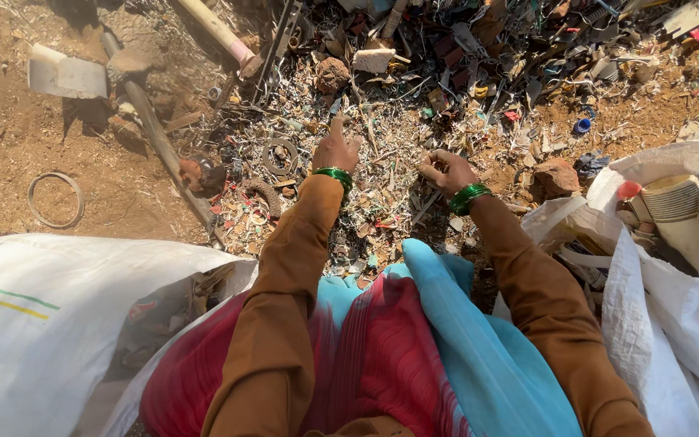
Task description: The person sits on the ground and sorts through a pile of trash, picking out specific items and placing them into a white bag.
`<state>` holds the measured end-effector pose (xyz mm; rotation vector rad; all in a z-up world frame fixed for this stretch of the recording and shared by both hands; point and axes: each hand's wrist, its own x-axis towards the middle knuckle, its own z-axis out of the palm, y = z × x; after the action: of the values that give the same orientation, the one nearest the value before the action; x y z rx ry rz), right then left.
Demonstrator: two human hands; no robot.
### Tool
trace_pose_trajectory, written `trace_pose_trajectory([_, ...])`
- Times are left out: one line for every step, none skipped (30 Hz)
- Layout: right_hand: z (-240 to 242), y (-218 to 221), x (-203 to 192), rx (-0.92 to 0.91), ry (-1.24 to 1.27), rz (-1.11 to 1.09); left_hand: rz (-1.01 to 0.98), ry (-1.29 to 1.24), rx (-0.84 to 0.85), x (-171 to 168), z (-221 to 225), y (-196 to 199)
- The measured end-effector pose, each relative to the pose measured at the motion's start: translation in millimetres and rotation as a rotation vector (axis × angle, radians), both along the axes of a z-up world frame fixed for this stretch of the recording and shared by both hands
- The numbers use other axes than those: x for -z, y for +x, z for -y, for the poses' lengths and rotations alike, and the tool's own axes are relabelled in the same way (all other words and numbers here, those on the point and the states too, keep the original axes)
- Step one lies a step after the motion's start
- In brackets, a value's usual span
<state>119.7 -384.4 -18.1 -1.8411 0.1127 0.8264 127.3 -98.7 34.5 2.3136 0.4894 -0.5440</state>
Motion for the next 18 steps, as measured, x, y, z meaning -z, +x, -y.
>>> trace_pose_trajectory([8.1, -3.0, -0.9, 0.014, 0.205, -0.085, 0.056, 0.033, -0.023, -2.1, -6.8, 11.3])
trace_pose_trajectory([16.4, -5.4, -2.4, 0.029, 0.410, -0.170, 0.109, 0.064, -0.045, -2.3, -12.5, 23.1])
trace_pose_trajectory([23.6, -4.8, -4.7, 0.045, 0.614, -0.253, 0.144, 0.100, -0.037, -1.3, -18.7, 38.2])
trace_pose_trajectory([27.7, -3.4, -7.6, 0.027, 0.851, -0.352, 0.177, 0.139, -0.031, 0.6, -24.9, 52.2])
trace_pose_trajectory([31.7, -0.8, -12.0, 0.010, 1.089, -0.451, 0.131, 0.156, -0.031, 3.4, -29.3, 67.7])
trace_pose_trajectory([32.8, 1.1, -16.3, -0.006, 1.328, -0.554, 0.084, 0.174, -0.031, 6.5, -34.8, 81.2])
trace_pose_trajectory([31.1, 2.9, -20.9, 0.031, 1.330, -0.588, 0.036, 0.193, -0.031, 9.9, -39.5, 88.8])
trace_pose_trajectory([28.4, 8.6, -26.3, 0.065, 1.333, -0.615, 0.072, 0.218, -0.014, 12.9, -41.3, 94.7])
trace_pose_trajectory([23.1, 12.9, -31.5, 0.099, 1.335, -0.642, 0.109, 0.243, 0.004, 15.9, -41.1, 97.1])
trace_pose_trajectory([16.2, 16.8, -35.9, 0.107, 1.342, -0.623, 0.144, 0.269, 0.019, 18.7, -41.3, 95.7])
trace_pose_trajectory([9.1, 20.5, -40.0, 0.115, 1.348, -0.605, 0.092, 0.255, 0.055, 22.0, -39.1, 89.4])
trace_pose_trajectory([0.2, 25.0, -42.9, 0.119, 1.355, -0.589, 0.041, 0.244, 0.087, 25.5, -34.9, 77.5])
trace_pose_trajectory([-8.4, 29.6, -44.7, 0.098, 1.368, -0.582, -0.010, 0.232, 0.118, 28.7, -31.1, 64.8])
trace_pose_trajectory([-16.2, 32.1, -45.0, 0.082, 1.381, -0.577, 0.039, 0.268, 0.193, 32.2, -27.1, 48.3])
trace_pose_trajectory([-22.7, 34.8, -44.0, 0.065, 1.395, -0.571, 0.087, 0.303, 0.268, 35.0, -24.6, 34.0])
trace_pose_trajectory([-25.8, 34.8, -42.3, 0.063, 1.351, -0.548, 0.076, 0.272, 0.238, 37.4, -21.6, 22.3])
trace_pose_trajectory([-27.6, 33.8, -39.7, 0.061, 1.307, -0.525, 0.064, 0.241, 0.208, 38.8, -18.7, 11.5])
trace_pose_trajectory([-27.3, 34.6, -37.5, 0.057, 1.261, -0.499, 0.058, 0.209, 0.178, 38.7, -15.8, 7.2])
